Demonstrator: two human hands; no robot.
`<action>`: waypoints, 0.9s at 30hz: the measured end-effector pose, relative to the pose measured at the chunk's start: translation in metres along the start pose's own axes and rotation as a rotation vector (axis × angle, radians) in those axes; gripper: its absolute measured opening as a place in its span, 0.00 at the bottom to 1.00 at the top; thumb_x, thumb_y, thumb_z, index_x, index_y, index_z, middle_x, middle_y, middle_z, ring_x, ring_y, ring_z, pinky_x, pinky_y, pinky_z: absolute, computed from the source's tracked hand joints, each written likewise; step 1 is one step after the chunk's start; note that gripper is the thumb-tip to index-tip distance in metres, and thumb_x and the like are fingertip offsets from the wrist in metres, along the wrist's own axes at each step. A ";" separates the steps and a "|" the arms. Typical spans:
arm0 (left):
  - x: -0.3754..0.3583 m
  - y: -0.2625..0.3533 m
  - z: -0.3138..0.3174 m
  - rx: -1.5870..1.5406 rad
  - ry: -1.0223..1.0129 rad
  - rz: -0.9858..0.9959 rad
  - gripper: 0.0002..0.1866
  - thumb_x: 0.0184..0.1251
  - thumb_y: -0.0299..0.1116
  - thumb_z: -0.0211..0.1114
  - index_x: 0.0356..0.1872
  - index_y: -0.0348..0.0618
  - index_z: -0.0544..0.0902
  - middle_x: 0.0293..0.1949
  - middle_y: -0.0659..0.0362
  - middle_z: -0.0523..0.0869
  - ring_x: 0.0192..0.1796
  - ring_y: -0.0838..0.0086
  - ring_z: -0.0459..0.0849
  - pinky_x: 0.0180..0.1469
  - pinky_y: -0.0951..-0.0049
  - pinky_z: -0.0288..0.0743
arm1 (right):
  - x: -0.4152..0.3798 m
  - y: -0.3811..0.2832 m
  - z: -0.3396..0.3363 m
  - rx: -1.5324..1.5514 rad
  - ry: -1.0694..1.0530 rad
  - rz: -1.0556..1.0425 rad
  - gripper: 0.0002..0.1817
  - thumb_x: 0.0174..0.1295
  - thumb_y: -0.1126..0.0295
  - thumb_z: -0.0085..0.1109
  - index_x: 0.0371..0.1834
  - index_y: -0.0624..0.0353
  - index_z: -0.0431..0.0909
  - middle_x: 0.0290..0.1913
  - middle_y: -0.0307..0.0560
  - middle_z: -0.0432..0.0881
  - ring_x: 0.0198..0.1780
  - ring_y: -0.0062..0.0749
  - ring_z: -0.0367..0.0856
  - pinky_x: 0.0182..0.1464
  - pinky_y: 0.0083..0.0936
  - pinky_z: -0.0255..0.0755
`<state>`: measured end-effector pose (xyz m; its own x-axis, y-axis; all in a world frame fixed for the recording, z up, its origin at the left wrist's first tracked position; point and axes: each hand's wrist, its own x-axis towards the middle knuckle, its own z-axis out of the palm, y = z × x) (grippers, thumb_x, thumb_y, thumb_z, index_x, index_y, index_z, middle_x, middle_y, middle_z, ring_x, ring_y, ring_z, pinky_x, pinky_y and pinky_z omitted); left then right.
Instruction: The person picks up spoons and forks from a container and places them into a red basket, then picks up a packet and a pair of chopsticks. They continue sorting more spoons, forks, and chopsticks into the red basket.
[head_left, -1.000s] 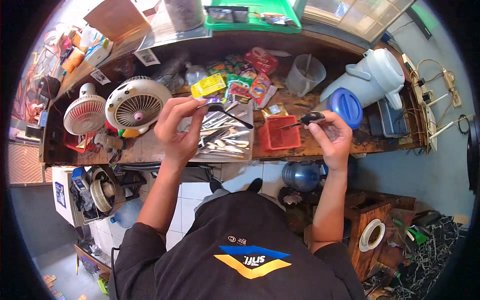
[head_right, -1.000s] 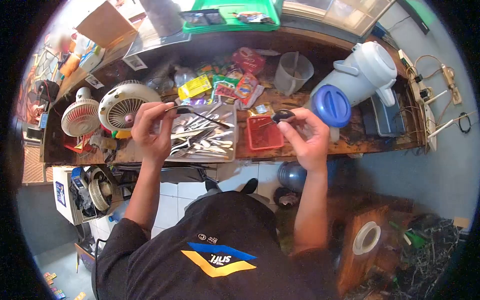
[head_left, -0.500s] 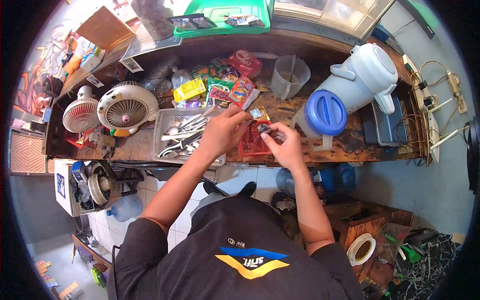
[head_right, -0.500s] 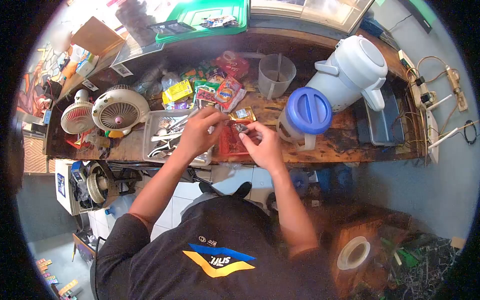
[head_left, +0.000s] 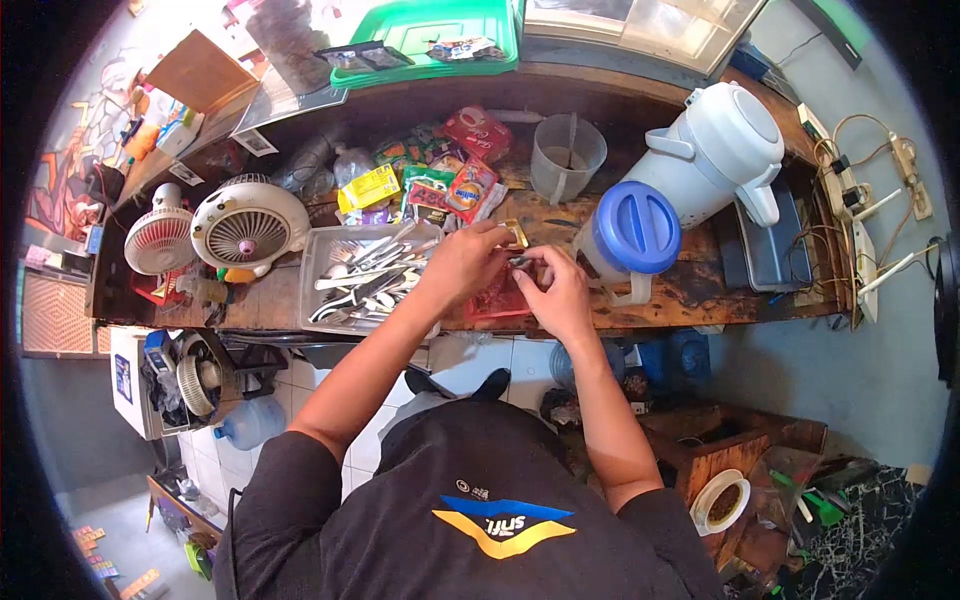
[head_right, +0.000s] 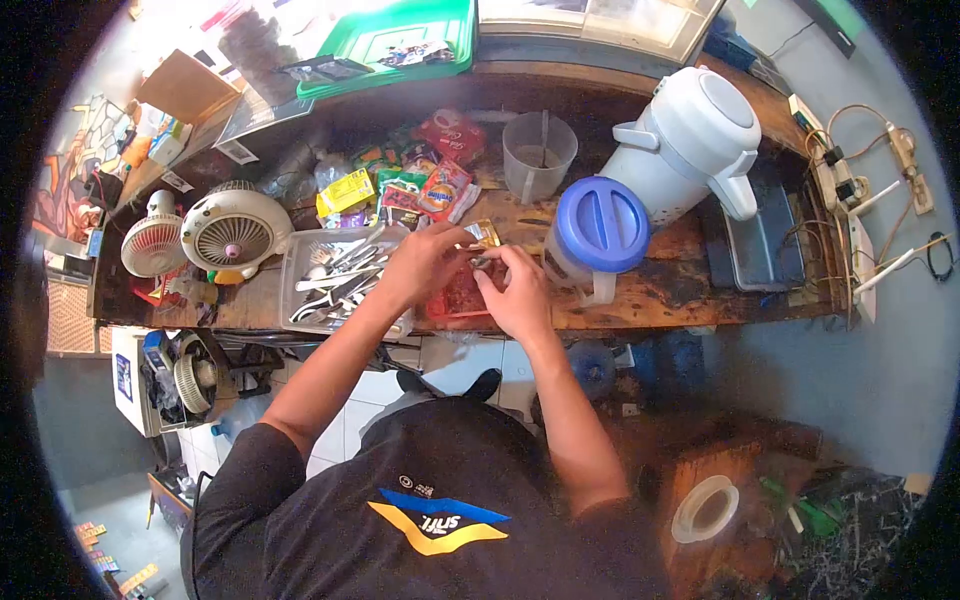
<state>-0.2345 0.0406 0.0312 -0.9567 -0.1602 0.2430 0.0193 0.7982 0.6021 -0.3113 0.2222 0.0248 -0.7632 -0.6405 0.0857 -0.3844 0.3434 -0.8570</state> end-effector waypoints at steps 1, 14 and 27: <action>-0.001 0.000 -0.003 -0.033 -0.023 0.001 0.13 0.64 0.25 0.71 0.50 0.40 0.86 0.48 0.49 0.89 0.47 0.49 0.90 0.48 0.54 0.85 | 0.000 0.001 -0.001 0.000 0.004 0.002 0.15 0.61 0.69 0.73 0.48 0.60 0.84 0.41 0.47 0.83 0.33 0.36 0.78 0.39 0.33 0.74; -0.024 0.003 -0.014 -0.152 0.007 -0.102 0.18 0.61 0.22 0.74 0.53 0.39 0.86 0.52 0.47 0.89 0.55 0.51 0.89 0.58 0.59 0.83 | -0.006 0.014 0.007 0.078 0.074 -0.043 0.21 0.61 0.71 0.73 0.58 0.59 0.81 0.43 0.47 0.84 0.33 0.34 0.77 0.41 0.31 0.76; -0.071 0.016 -0.040 -0.189 0.168 -0.074 0.12 0.62 0.23 0.75 0.46 0.40 0.88 0.46 0.53 0.91 0.50 0.58 0.90 0.54 0.62 0.83 | -0.016 -0.013 -0.001 0.090 0.289 -0.279 0.13 0.63 0.77 0.72 0.50 0.60 0.84 0.53 0.50 0.84 0.47 0.39 0.84 0.50 0.31 0.80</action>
<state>-0.1543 0.0412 0.0542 -0.8961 -0.3210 0.3065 0.0201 0.6605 0.7505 -0.2944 0.2283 0.0352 -0.7555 -0.4769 0.4492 -0.5601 0.1144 -0.8205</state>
